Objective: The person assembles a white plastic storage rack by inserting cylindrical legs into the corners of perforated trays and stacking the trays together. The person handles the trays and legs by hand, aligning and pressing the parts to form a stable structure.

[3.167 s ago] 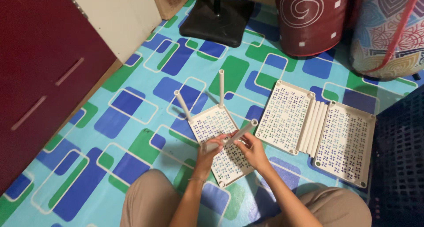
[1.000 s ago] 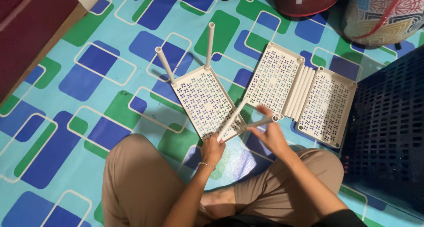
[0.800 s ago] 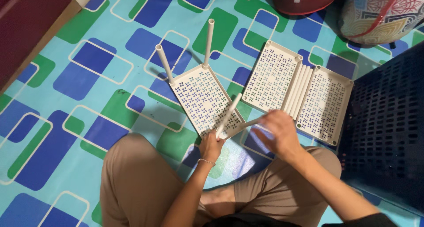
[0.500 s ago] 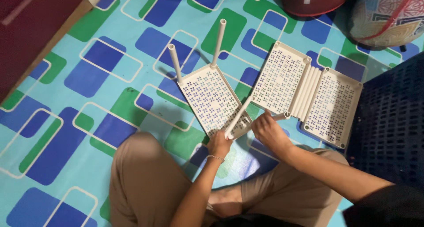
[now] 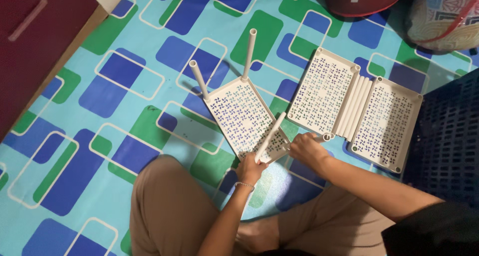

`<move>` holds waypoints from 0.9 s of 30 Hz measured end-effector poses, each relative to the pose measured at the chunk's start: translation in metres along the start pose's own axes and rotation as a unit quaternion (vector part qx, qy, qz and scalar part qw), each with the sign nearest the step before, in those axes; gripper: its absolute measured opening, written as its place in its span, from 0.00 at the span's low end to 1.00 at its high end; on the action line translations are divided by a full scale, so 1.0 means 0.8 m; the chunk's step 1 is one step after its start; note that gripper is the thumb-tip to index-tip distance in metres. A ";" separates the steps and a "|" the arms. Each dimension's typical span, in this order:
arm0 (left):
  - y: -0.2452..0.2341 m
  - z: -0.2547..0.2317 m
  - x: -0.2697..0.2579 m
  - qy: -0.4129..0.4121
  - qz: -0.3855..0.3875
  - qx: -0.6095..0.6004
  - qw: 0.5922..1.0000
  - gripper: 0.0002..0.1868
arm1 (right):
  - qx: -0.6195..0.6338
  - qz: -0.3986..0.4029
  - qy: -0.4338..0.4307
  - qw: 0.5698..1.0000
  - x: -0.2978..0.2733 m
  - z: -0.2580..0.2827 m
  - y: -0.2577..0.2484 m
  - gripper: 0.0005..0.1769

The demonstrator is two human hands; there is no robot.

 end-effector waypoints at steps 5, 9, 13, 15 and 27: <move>-0.005 -0.003 -0.005 -0.009 0.001 -0.001 1.000 0.16 | 0.176 0.010 0.084 0.981 0.032 -0.019 0.016 0.07; -0.004 -0.005 -0.008 -0.008 0.000 0.006 1.000 0.14 | 0.197 0.043 0.112 0.973 0.050 -0.016 0.032 0.09; -0.002 -0.002 -0.006 -0.002 -0.004 -0.006 1.000 0.15 | 0.168 -0.031 0.117 0.978 0.045 -0.009 0.026 0.06; 0.000 0.000 -0.004 0.010 -0.007 -0.018 1.000 0.15 | 0.141 -0.023 0.111 0.983 0.042 0.003 0.030 0.04; -0.029 -0.013 -0.019 0.159 0.015 -0.306 0.939 0.13 | 0.490 -0.400 0.166 0.757 -0.012 0.030 -0.051 0.15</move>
Point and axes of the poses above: each hand's wrist, its own x-axis towards the middle knuckle, its own y-axis out of the palm, z = x × y, the point moved 9 cm from there along x, towards the middle knuckle, and after that the axes turned 3 degrees about x, right-handed, at the moved point
